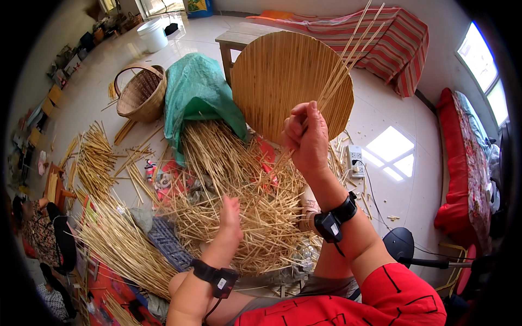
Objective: The person weaves together thin strips of straw and grass while sitting on the floor, occasionally gathering more material from a bundle.
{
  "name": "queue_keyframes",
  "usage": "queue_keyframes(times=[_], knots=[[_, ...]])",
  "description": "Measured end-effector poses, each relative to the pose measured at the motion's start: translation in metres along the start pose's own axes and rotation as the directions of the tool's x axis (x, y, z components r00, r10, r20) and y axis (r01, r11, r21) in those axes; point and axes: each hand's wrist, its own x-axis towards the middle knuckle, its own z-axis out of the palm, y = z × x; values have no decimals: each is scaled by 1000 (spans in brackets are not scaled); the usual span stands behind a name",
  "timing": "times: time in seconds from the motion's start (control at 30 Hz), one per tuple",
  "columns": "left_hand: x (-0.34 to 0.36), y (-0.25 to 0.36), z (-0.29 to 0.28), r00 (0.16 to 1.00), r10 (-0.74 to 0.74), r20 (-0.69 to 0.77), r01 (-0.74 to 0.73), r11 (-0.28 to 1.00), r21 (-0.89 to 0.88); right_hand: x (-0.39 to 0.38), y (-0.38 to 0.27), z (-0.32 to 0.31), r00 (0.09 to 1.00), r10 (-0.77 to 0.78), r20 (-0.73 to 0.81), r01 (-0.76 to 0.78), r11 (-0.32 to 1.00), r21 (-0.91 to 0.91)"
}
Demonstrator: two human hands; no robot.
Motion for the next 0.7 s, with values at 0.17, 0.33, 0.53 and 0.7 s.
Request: queue_keyframes(times=[0.17,0.33,0.53,0.7], knots=[[3,1,4,972,-40,232,153,858,-491,1,7,-3,1000,15,5,-15,1000,1],[-13,24,8,928,218,303,9,799,-601,-11,28,-4,983,165,78,-167,986,17],[-24,36,5,879,246,408,46,808,-587,-30,47,4,932,325,160,-326,945,-18],[-29,33,9,866,225,446,9,886,-464,-25,51,4,940,308,144,-311,950,-3]])
